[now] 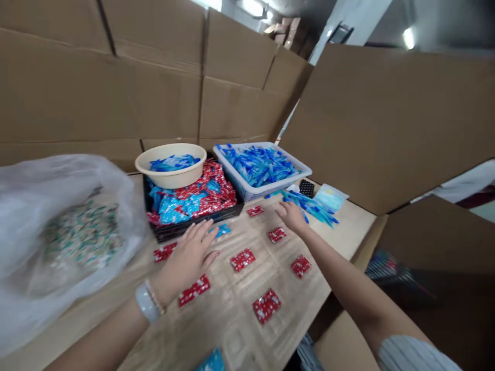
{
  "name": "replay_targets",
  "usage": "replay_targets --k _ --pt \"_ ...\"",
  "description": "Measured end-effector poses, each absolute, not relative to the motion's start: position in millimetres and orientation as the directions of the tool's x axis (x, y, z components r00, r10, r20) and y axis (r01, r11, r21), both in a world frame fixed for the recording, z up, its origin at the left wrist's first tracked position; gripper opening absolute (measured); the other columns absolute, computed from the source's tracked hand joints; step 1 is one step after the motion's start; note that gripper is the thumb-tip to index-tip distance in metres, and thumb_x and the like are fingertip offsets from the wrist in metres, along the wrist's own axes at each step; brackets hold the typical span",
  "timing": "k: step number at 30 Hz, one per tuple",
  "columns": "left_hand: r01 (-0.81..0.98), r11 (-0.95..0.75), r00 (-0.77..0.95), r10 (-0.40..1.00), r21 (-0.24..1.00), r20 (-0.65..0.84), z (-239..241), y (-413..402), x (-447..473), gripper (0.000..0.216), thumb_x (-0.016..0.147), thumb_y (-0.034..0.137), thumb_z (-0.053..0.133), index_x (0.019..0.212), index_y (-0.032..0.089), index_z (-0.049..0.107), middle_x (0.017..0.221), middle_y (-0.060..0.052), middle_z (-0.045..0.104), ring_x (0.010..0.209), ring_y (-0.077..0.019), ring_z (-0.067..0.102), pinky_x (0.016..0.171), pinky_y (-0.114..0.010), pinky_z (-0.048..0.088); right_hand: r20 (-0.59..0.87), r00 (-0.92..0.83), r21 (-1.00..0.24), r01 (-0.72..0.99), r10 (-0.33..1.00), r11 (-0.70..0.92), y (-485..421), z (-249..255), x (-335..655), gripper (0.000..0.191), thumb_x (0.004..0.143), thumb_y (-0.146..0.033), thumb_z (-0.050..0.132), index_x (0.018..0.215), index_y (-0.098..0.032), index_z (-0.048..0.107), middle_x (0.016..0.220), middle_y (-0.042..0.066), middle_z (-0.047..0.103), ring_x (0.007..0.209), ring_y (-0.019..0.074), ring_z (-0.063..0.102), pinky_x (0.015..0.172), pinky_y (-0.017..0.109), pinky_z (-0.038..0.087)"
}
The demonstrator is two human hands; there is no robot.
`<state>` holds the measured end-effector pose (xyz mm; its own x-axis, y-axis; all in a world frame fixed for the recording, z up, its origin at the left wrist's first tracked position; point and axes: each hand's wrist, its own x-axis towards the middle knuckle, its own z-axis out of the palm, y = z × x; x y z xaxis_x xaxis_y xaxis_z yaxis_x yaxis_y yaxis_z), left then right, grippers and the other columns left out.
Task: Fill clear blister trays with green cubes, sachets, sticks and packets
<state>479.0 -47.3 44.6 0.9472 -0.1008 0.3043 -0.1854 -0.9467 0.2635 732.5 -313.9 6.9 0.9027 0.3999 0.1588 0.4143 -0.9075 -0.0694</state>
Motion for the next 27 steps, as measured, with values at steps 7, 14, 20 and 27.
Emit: replay_targets --k 7,14,20,27 --pt "-0.295 -0.803 0.95 -0.305 0.517 0.068 56 -160 660 0.035 0.08 0.032 0.045 0.111 0.017 0.05 0.109 -0.009 0.056 0.099 -0.02 0.053 0.087 -0.03 0.04 0.005 0.992 -0.077 -0.123 -0.124 -0.989 -472 -10 838 0.063 0.074 -0.044 0.047 0.126 -0.01 0.036 0.12 0.021 0.042 0.109 0.0327 0.041 0.083 0.039 0.035" --pt "0.122 -0.871 0.978 0.025 0.476 -0.206 -1 -305 836 0.065 0.079 0.05 0.036 0.117 -0.003 0.036 0.121 -0.032 0.038 0.11 -0.0366 0.041 0.082 -0.042 0.037 -0.136 0.99 -0.069 -0.056 -0.046 -0.996 -491 -39 864 0.071 0.066 -0.053 0.053 0.125 -0.018 0.035 0.122 0.015 0.04 0.112 0.0321 0.037 0.085 0.04 0.035" --pt "0.146 -0.909 0.981 0.081 0.39 -0.177 -32 -354 857 0.078 0.068 0.039 0.056 0.128 0.002 0.023 0.128 -0.029 0.025 0.118 -0.038 0.028 0.091 -0.044 0.027 -0.056 0.997 -0.142 -0.059 -0.051 -0.988 -464 -43 862 0.054 0.073 -0.033 0.05 0.121 -0.014 0.035 0.113 0.017 0.047 0.104 0.0291 0.047 0.077 0.037 0.041" --pt "0.13 -0.899 0.984 0.067 0.418 -0.164 -19 -353 851 0.053 0.079 0.013 0.039 0.129 0.005 0.024 0.116 -0.026 0.042 0.102 -0.0288 0.049 0.081 -0.039 0.039 -0.178 0.982 -0.204 -0.106 -0.069 -0.973 -480 -22 869 0.022 0.068 -0.02 0.055 0.088 -0.011 0.057 0.085 0.015 0.061 0.078 0.024 0.06 0.063 0.033 0.046"
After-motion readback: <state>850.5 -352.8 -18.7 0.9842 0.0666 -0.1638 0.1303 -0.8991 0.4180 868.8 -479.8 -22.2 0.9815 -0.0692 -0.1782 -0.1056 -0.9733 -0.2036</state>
